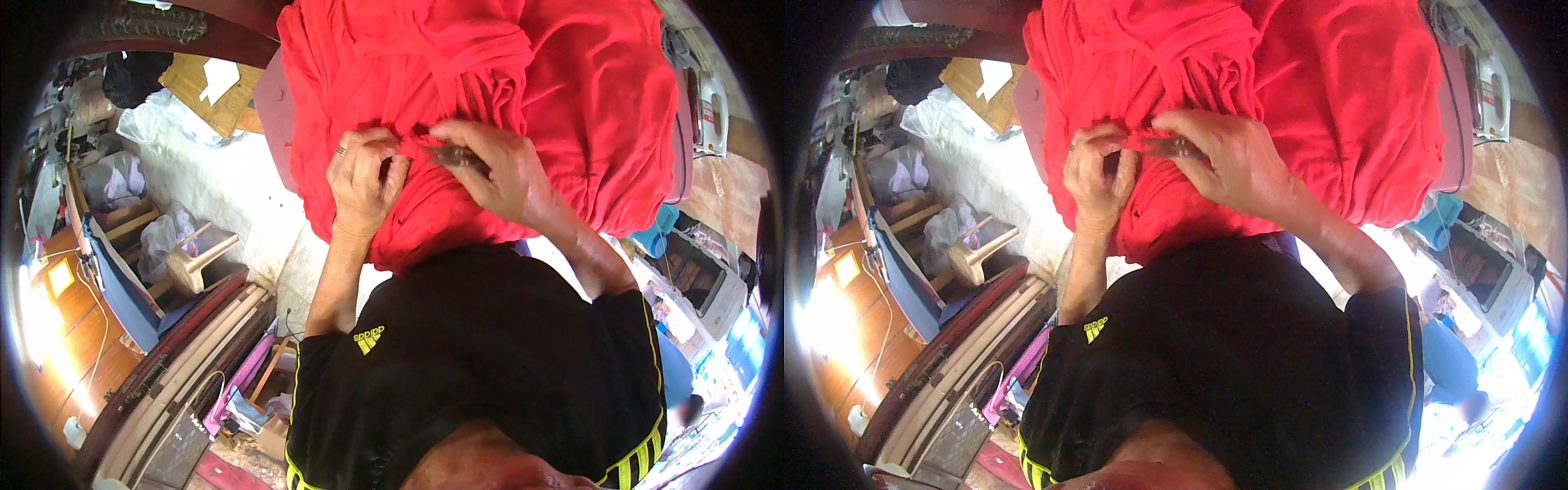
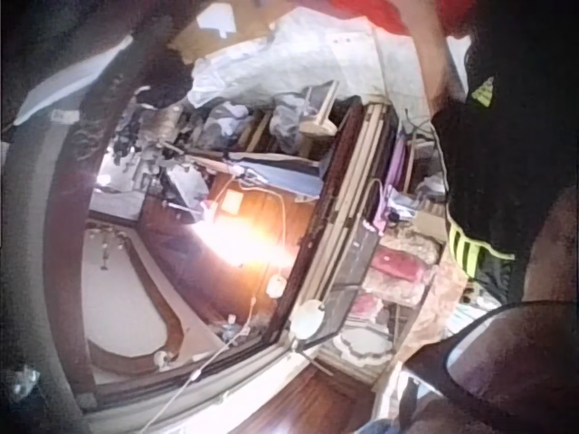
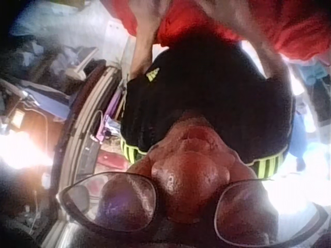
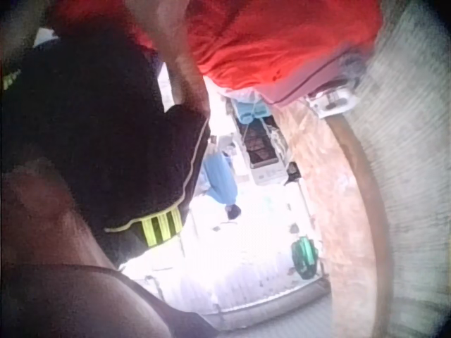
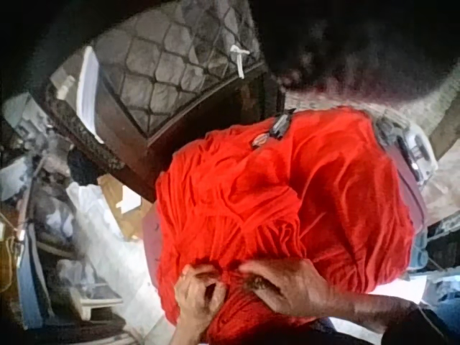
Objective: The person uses small scissors to trim loose threads and excess fabric from a large red garment. They repeatedly pinch and cut small sections of the material while holding the garment steady with their other hand.
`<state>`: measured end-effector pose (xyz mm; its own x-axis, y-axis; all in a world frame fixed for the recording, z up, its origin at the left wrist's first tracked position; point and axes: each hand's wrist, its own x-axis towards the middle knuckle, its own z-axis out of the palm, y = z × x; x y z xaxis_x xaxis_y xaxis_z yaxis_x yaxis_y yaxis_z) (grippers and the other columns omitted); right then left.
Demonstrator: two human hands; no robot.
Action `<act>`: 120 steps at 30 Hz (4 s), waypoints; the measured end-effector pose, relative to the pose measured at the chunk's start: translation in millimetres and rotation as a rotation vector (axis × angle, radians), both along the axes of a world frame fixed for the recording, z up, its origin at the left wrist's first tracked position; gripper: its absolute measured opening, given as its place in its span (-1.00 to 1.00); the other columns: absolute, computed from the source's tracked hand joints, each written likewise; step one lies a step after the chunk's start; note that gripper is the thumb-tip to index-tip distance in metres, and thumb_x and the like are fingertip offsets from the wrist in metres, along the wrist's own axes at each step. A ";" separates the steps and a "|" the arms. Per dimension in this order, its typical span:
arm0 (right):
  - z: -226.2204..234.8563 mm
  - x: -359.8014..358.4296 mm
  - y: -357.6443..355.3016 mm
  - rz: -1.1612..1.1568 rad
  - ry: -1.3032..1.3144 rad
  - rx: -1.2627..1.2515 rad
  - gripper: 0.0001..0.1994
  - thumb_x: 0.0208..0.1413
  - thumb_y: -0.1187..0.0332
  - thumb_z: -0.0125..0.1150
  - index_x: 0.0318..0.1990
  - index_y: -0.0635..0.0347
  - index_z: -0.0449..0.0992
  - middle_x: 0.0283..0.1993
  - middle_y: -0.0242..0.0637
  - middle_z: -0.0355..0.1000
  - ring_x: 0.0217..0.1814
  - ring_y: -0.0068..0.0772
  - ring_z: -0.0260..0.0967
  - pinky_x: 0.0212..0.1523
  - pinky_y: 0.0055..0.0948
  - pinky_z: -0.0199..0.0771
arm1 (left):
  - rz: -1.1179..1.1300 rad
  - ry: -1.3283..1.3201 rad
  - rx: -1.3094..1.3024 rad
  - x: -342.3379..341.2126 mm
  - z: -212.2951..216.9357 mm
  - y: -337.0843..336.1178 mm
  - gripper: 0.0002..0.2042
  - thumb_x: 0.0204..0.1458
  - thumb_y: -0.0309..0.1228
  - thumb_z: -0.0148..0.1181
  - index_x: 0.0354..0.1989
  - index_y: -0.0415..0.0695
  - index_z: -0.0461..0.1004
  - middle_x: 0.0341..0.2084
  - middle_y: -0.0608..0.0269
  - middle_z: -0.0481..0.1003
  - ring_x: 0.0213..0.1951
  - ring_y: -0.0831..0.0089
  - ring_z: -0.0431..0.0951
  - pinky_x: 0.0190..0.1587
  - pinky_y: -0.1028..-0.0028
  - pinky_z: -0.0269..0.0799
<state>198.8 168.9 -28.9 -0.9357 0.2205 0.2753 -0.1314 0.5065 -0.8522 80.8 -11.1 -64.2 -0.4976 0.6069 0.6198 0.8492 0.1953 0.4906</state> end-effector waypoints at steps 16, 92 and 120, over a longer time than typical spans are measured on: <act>1.2 -19.4 12.5 0.150 0.014 -0.114 -0.91 0.14 0.54 0.23 -0.22 0.34 0.52 -0.38 -0.06 0.44 -0.40 -0.07 0.44 -0.35 -0.25 0.42 | 0.007 -0.229 0.049 22.7 18.6 4.0 -0.77 -0.22 -0.64 0.38 -0.36 -0.20 0.51 -0.42 0.16 0.56 -0.37 0.25 0.54 -0.27 0.37 0.46; 6.5 38.6 45.9 0.003 -0.006 0.385 -0.77 0.21 0.33 0.22 -0.05 0.15 0.41 -0.21 -0.19 0.47 -0.21 -0.07 0.55 -0.27 -0.16 0.56 | -0.039 -0.626 0.013 46.0 12.6 60.0 -0.98 0.14 -0.62 0.17 -0.31 -0.27 0.46 -0.51 0.08 0.51 -0.45 0.26 0.52 -0.35 0.36 0.42; -7.8 40.8 51.3 0.033 -0.094 -0.055 -0.82 0.34 0.46 0.03 0.03 0.28 0.30 -0.16 -0.01 0.51 -0.08 0.03 0.54 -0.09 -0.16 0.49 | 0.062 -0.434 -0.340 34.1 36.8 88.3 -0.89 -0.12 -0.44 0.30 -0.44 -0.18 0.53 -0.57 0.02 0.54 -0.49 0.12 0.60 -0.42 0.23 0.47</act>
<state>239.5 220.2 -36.6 -0.9637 0.2017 0.1747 -0.0658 0.4550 -0.8881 114.8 77.2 -27.4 -0.7049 0.6983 0.1243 0.5650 0.4468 0.6936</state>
